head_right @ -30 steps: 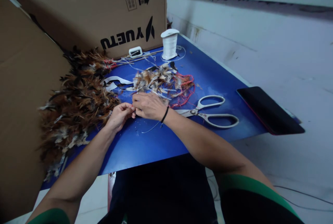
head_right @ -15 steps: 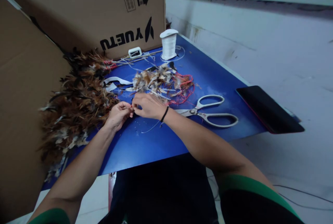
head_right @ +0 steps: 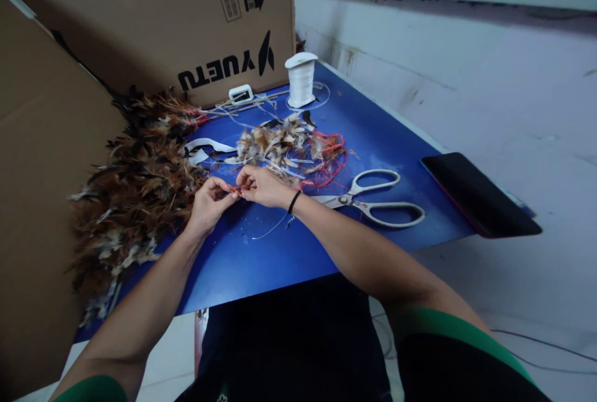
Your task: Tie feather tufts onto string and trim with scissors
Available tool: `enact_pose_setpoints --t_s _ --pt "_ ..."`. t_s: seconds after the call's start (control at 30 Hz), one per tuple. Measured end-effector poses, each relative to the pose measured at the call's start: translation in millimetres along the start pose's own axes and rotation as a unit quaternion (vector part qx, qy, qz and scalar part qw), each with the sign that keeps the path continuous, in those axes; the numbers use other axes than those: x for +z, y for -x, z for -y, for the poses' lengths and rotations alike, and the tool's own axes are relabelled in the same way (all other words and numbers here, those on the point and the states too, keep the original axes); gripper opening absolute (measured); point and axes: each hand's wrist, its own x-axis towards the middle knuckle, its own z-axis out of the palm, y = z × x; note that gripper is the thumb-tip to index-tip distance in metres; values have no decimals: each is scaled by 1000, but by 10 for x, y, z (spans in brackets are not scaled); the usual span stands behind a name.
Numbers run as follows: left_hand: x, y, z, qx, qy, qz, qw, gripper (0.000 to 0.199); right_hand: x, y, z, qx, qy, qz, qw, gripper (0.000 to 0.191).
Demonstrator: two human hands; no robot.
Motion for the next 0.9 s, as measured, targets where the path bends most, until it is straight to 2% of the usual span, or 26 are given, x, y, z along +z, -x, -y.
enact_pose_setpoints --t_s 0.3,0.57,0.77,0.9 --pt "45 13 44 39 -50 -42 997 26 22 5 62 32 -26 -4 999 17" --pt "65 44 28 74 -75 -49 993 23 27 -9 77 146 -46 -51 987 7" --pt "78 47 30 71 -68 -64 993 25 38 15 142 184 -49 -38 981 6" --pt "83 50 31 67 -69 -65 993 25 53 18 145 187 -59 -56 979 4"
